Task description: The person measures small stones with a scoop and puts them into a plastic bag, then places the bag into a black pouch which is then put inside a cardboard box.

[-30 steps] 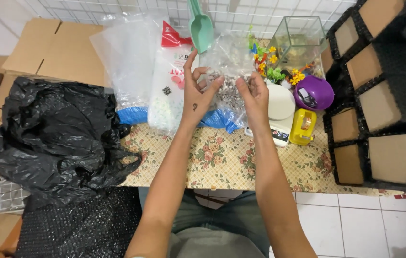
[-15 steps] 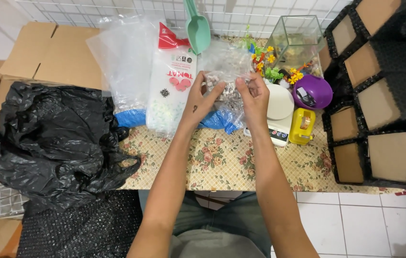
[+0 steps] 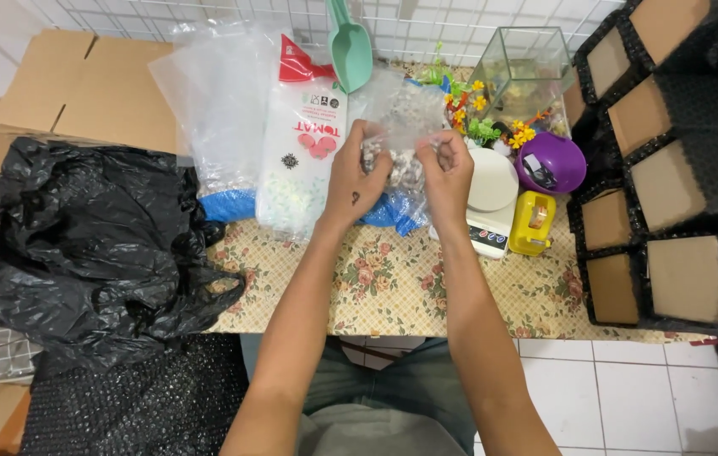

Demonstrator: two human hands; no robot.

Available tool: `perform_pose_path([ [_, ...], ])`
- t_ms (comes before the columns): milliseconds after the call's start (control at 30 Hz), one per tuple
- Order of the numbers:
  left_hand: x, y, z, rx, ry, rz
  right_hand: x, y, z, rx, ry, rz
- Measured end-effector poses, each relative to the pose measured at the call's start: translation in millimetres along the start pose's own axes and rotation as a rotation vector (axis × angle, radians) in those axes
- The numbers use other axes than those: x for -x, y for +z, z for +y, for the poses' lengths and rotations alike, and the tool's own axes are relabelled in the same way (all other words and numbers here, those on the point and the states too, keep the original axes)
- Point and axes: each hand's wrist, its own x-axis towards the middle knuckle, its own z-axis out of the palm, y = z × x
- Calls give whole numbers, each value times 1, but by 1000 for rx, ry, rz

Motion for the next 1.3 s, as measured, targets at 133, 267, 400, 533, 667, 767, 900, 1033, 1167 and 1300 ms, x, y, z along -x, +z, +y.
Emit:
perform_pose_path([
  [133, -3, -5, -9, 47, -21, -25, 0, 2, -3, -109, 125, -20],
  [267, -2, -5, -8, 240, -90, -26, -4, 3, -5, -398, 336, -84],
  [400, -4, 2, -17, 569, -274, -64, -3, 3, 1, -684, 563, -190],
  [533, -11, 7, -39, 678, -290, -39, -14, -3, 48, -935, 608, -213],
  [667, -17, 9, -52, 788, -91, -208, -29, -12, 80, -1146, 715, -179],
  [767, -8, 4, -28, 668, -61, -164, -12, -13, 14, -1094, 628, -246],
  [900, -7, -4, -14, 526, -122, 29, -1, -3, 2, -742, 272, -461],
  [1033, -19, -2, -52, 378, -102, 189, 9, 6, 1, -543, 67, -450],
  [1167, -9, -6, -37, 8, 13, 270, 12, 13, 3, -270, -45, -340],
  [1300, -11, -2, -56, -232, 198, 251, 23, 8, -39, -259, -61, -338],
])
